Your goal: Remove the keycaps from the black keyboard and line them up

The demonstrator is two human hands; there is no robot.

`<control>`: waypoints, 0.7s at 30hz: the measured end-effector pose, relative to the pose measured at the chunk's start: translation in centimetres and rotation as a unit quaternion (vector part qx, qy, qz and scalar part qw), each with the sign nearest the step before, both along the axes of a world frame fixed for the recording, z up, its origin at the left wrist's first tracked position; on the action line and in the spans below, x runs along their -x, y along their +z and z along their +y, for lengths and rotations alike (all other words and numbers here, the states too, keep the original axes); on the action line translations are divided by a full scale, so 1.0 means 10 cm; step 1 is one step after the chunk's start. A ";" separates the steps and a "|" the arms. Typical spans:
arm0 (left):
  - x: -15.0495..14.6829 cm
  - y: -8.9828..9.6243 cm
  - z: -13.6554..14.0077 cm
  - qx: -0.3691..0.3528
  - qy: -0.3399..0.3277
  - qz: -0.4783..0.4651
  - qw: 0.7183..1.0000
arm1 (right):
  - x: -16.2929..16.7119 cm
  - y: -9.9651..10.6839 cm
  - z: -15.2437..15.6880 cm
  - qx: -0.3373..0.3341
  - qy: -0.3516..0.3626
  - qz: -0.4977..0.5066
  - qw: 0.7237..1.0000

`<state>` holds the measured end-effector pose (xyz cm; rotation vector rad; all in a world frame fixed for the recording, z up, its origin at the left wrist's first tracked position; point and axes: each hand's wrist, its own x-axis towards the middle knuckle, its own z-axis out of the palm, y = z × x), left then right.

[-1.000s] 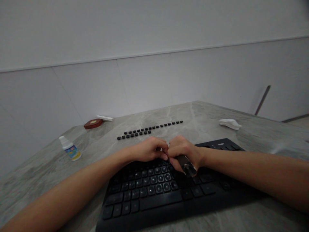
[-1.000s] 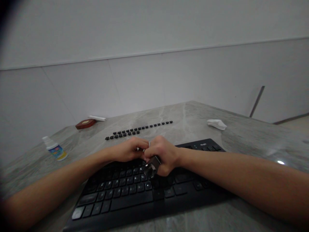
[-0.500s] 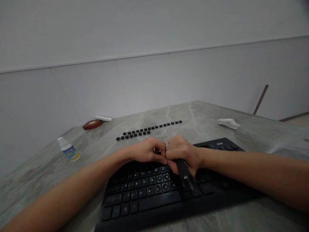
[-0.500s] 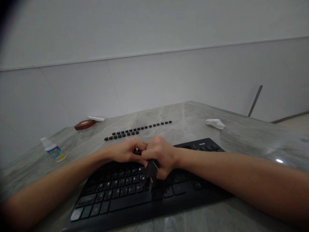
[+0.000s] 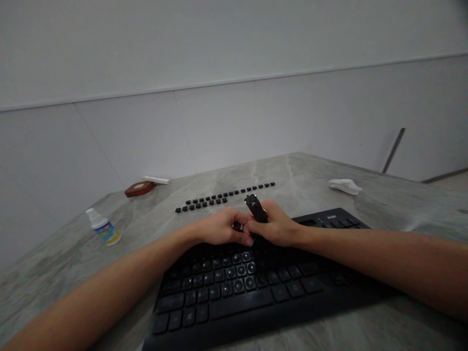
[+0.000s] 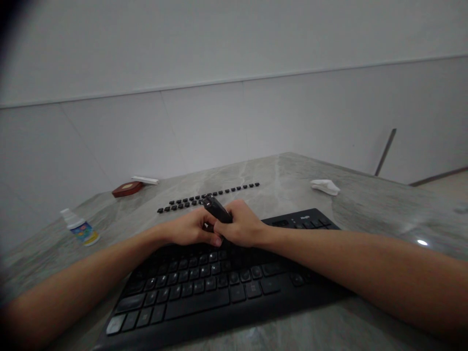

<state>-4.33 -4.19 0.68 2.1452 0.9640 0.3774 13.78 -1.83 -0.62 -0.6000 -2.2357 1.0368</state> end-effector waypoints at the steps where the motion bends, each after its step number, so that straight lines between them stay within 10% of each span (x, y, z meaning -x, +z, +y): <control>1: 0.00 0.00 0.00 0.001 0.002 -0.002 1.000 | 0.00 0.01 -0.01 -0.003 -0.001 -0.003 1.000; 21: -0.04 -0.03 -0.02 0.004 0.005 -0.023 1.000 | 0.04 0.04 -0.01 0.126 -0.012 0.000 0.992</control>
